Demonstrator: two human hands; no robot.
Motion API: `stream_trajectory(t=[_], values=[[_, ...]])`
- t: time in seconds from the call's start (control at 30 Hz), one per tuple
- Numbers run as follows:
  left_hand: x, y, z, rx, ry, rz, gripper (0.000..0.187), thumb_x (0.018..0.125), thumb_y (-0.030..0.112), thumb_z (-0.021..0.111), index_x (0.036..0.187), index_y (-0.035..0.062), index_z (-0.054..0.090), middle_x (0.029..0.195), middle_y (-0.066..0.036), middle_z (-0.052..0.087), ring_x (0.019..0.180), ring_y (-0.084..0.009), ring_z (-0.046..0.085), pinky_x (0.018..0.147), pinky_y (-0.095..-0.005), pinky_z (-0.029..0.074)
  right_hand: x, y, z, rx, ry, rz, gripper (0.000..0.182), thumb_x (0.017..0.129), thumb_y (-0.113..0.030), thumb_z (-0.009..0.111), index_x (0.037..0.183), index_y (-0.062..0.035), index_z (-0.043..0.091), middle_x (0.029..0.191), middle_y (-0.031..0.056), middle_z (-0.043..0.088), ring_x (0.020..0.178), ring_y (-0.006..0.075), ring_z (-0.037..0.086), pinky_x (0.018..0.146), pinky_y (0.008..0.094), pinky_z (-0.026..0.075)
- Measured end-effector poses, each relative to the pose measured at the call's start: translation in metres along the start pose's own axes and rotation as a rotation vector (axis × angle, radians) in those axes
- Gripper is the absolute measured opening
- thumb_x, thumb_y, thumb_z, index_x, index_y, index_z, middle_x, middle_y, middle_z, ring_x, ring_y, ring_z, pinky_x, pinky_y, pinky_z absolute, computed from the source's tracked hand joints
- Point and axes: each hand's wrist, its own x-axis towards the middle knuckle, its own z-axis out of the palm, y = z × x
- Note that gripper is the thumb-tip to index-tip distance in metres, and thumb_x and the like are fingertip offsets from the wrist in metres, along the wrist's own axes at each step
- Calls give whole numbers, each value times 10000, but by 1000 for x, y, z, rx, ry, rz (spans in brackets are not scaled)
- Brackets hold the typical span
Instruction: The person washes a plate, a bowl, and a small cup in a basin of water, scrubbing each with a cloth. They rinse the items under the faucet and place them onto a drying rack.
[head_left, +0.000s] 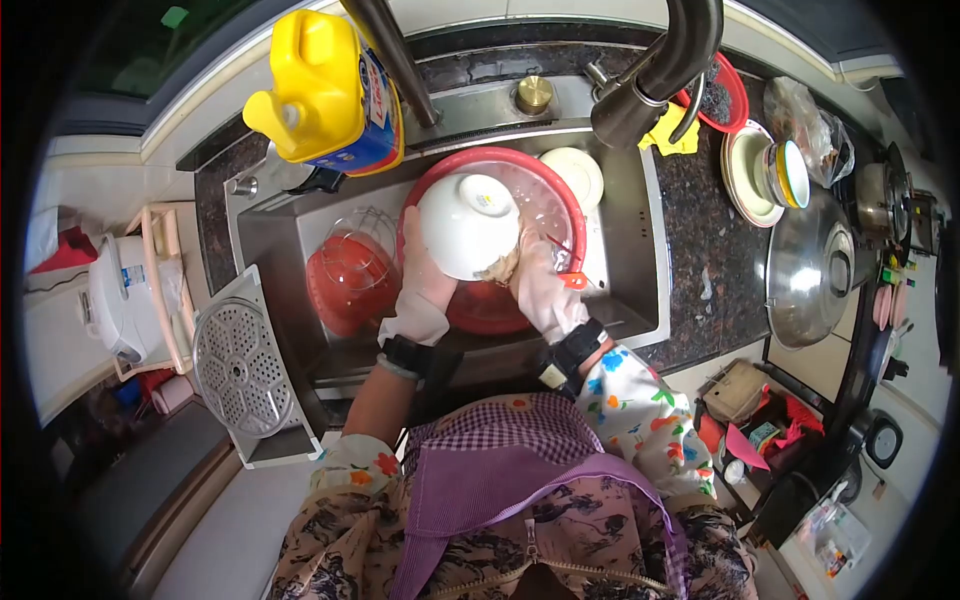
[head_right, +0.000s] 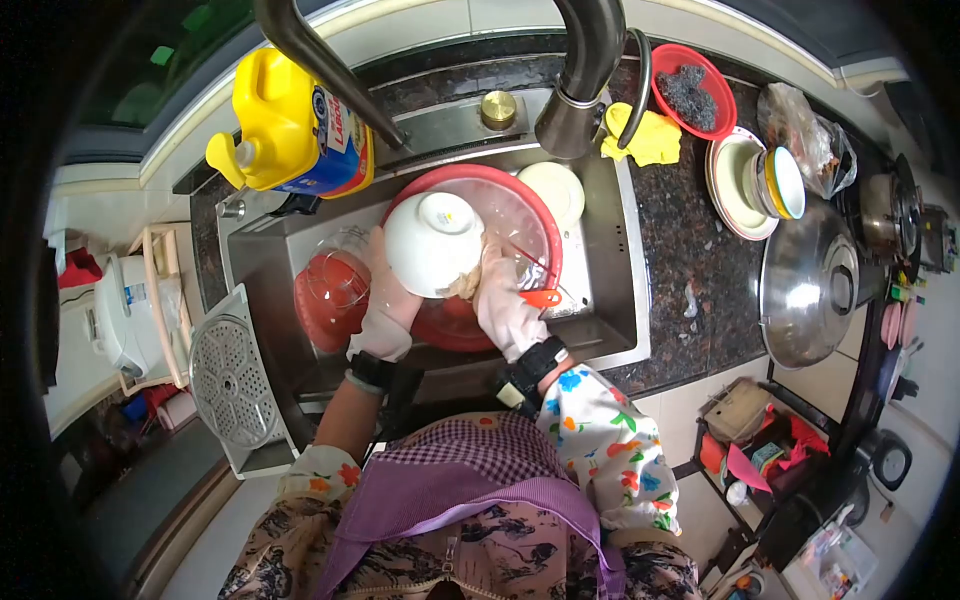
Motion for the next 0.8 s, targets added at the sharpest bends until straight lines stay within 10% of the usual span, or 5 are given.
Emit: stream_trajectory(t=[0.3,0.4,0.47,0.73,0.8], values=[[21,-65,-52,-238,-39,-127,522,952,475,321,1263,74,444,1256,-117,493,1159,-221,478,967,-406,411,-15,2,4,232,-187,231,558,831,-422,627,1226,-62,467,1150,102,562,1024,233,566,851,371,498],[15,-66,-57,-157,-52,-76,525,947,483,322,1279,91,432,1275,-132,470,1179,-241,458,953,-433,417,-24,-16,17,43,-108,104,503,798,-334,695,1145,-21,510,1042,103,598,942,221,599,820,345,515],[5,-37,-48,-64,21,-527,570,946,497,313,1294,56,409,1293,-147,441,1163,-263,462,941,-412,424,-16,-24,14,-157,-136,35,373,802,-243,708,1040,4,559,910,77,621,804,179,615,719,305,525],[26,-13,-44,282,-64,-621,792,848,697,317,1288,46,410,1185,-127,528,1082,-241,506,924,-425,417,3,-11,2,-1033,-234,-221,294,751,-162,740,947,-12,582,754,41,608,630,123,537,577,272,470],[27,-14,-34,289,-133,-656,773,849,693,322,1298,70,406,1194,-111,525,1095,-233,503,923,-429,417,-3,-8,12,-1466,-341,-285,258,769,-185,670,962,-26,608,845,148,655,765,274,632,691,360,493]])
